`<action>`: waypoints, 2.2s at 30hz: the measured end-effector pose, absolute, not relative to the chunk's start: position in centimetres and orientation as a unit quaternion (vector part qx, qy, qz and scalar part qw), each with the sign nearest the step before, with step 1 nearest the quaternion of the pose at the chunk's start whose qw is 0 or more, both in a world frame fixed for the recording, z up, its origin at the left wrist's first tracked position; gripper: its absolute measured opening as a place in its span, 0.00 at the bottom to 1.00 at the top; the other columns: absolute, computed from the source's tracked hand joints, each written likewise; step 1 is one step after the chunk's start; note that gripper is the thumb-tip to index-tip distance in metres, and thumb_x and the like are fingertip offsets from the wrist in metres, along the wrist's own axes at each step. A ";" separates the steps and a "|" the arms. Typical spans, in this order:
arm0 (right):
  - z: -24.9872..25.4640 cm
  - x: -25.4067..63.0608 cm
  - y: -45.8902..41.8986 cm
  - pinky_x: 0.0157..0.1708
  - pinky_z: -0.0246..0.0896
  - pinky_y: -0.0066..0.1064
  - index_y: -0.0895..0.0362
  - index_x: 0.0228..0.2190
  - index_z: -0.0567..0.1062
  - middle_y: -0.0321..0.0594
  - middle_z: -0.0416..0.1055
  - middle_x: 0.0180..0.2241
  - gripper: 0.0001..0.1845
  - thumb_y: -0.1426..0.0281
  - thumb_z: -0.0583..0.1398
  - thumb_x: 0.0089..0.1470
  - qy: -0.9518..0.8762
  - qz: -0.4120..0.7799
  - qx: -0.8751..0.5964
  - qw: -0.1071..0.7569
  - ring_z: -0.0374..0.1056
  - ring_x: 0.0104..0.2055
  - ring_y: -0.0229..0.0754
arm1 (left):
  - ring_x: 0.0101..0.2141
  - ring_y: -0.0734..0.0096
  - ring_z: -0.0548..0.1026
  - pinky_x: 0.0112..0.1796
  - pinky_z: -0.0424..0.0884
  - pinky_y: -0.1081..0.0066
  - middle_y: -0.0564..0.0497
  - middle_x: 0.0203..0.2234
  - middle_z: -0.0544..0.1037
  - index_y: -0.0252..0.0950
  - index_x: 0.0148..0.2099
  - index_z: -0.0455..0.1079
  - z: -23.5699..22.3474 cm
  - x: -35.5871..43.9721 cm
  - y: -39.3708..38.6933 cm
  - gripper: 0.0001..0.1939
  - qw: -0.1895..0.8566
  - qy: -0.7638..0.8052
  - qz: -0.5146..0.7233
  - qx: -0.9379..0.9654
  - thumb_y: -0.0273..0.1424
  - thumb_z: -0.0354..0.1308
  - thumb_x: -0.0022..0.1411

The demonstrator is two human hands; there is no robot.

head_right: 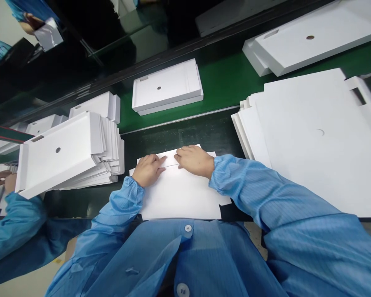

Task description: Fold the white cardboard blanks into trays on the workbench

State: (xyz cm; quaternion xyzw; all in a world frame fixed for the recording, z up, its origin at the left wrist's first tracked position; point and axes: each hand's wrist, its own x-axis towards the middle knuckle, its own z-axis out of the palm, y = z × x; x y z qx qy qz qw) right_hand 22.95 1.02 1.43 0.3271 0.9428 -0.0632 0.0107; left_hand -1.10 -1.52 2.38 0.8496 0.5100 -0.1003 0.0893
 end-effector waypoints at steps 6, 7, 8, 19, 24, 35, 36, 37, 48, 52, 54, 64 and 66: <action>0.7 22.5 0.8 0.42 0.57 0.39 0.64 0.46 0.76 0.51 0.74 0.42 0.15 0.69 0.53 0.67 0.947 -0.037 0.318 0.006 0.70 0.44 0.50 | 0.50 0.54 0.68 0.51 0.63 0.56 0.39 0.50 0.72 0.38 0.64 0.66 0.6 -1.3 -2.0 0.22 0.049 0.492 -0.059 0.867 0.37 0.46 0.72; 0.6 22.4 0.7 0.42 0.57 0.39 0.64 0.46 0.76 0.51 0.74 0.42 0.16 0.69 0.53 0.67 0.947 -0.032 0.319 0.002 0.70 0.44 0.50 | 0.51 0.54 0.68 0.52 0.63 0.56 0.39 0.50 0.72 0.37 0.64 0.66 0.3 -1.2 -2.0 0.22 0.047 0.491 -0.052 0.868 0.36 0.46 0.72; 0.5 22.4 0.7 0.43 0.57 0.39 0.64 0.46 0.77 0.51 0.75 0.42 0.16 0.69 0.52 0.67 0.947 -0.028 0.321 -0.002 0.70 0.44 0.50 | 0.51 0.54 0.68 0.53 0.63 0.55 0.39 0.50 0.72 0.37 0.63 0.67 0.1 -1.2 -2.1 0.22 0.043 0.492 -0.045 0.868 0.35 0.46 0.72; 0.5 24.2 0.2 0.41 0.57 0.37 0.60 0.49 0.75 0.49 0.76 0.43 0.17 0.73 0.50 0.67 0.948 -0.006 0.317 -0.011 0.71 0.43 0.47 | 0.47 0.59 0.74 0.50 0.68 0.59 0.42 0.46 0.78 0.39 0.57 0.73 0.3 -2.0 -2.4 0.19 0.035 0.471 -0.024 0.881 0.35 0.44 0.74; -0.2 26.6 -0.1 0.44 0.54 0.39 0.63 0.52 0.74 0.52 0.74 0.48 0.19 0.77 0.50 0.65 0.946 0.054 0.318 -0.032 0.67 0.47 0.50 | 0.55 0.55 0.69 0.55 0.63 0.55 0.41 0.56 0.73 0.41 0.58 0.72 0.1 -2.4 -2.5 0.19 0.003 0.477 -0.009 0.879 0.37 0.47 0.73; -1.0 25.3 -0.4 0.40 0.51 0.39 0.66 0.34 0.78 0.54 0.74 0.38 0.14 0.80 0.51 0.61 0.952 0.074 0.296 -0.019 0.65 0.40 0.49 | 0.48 0.53 0.71 0.49 0.65 0.55 0.37 0.49 0.74 0.31 0.62 0.66 -0.7 -2.0 -2.6 0.22 -0.080 0.426 -0.038 0.900 0.32 0.41 0.74; -1.2 25.3 -0.3 0.40 0.51 0.39 0.66 0.33 0.78 0.53 0.74 0.37 0.14 0.80 0.52 0.61 0.954 0.076 0.291 -0.017 0.65 0.40 0.49 | 0.47 0.54 0.71 0.48 0.66 0.55 0.37 0.47 0.75 0.31 0.61 0.67 -0.8 -2.1 -2.5 0.21 -0.089 0.421 -0.034 0.902 0.32 0.41 0.74; -1.3 25.4 -0.2 0.40 0.51 0.39 0.66 0.33 0.78 0.53 0.74 0.37 0.14 0.80 0.52 0.61 0.955 0.079 0.287 -0.016 0.65 0.40 0.48 | 0.46 0.54 0.71 0.48 0.66 0.56 0.37 0.45 0.75 0.30 0.61 0.67 -1.0 -2.2 -2.5 0.21 -0.099 0.415 -0.030 0.904 0.32 0.42 0.74; -0.2 25.9 0.4 0.35 0.49 0.37 0.67 0.37 0.78 0.52 0.76 0.35 0.14 0.79 0.52 0.62 0.964 0.128 0.231 0.014 0.69 0.37 0.47 | 0.39 0.57 0.72 0.43 0.67 0.56 0.41 0.35 0.75 0.33 0.53 0.73 -1.4 -2.8 -1.6 0.16 -0.118 0.385 -0.012 0.915 0.26 0.47 0.70; 1.1 26.4 0.6 0.34 0.46 0.36 0.65 0.34 0.78 0.50 0.77 0.33 0.12 0.79 0.53 0.61 0.971 0.127 0.204 0.020 0.68 0.34 0.44 | 0.36 0.60 0.71 0.41 0.66 0.57 0.43 0.32 0.74 0.35 0.52 0.74 -0.9 -3.3 -1.4 0.15 -0.119 0.366 0.011 0.923 0.29 0.48 0.71; 1.3 27.0 0.5 0.34 0.46 0.36 0.64 0.33 0.78 0.49 0.76 0.32 0.12 0.80 0.54 0.60 0.971 0.128 0.201 0.017 0.67 0.34 0.44 | 0.35 0.61 0.71 0.39 0.66 0.59 0.45 0.31 0.74 0.36 0.53 0.73 -1.0 -3.6 -1.6 0.15 -0.122 0.356 0.032 0.926 0.31 0.49 0.72; -0.7 30.1 -1.1 0.33 0.43 0.37 0.64 0.32 0.79 0.51 0.75 0.33 0.12 0.79 0.55 0.59 0.955 0.147 0.254 0.023 0.66 0.34 0.46 | 0.41 0.63 0.76 0.44 0.71 0.60 0.44 0.43 0.80 0.37 0.56 0.72 -2.8 -4.8 -3.5 0.15 -0.118 0.338 0.098 0.929 0.28 0.50 0.72; -0.7 29.8 -1.6 0.32 0.43 0.38 0.65 0.31 0.79 0.52 0.75 0.33 0.12 0.81 0.55 0.57 0.951 0.156 0.262 0.050 0.66 0.34 0.47 | 0.42 0.63 0.76 0.44 0.71 0.60 0.44 0.44 0.80 0.37 0.56 0.72 -2.8 -4.8 -3.6 0.15 -0.116 0.342 0.101 0.927 0.27 0.50 0.71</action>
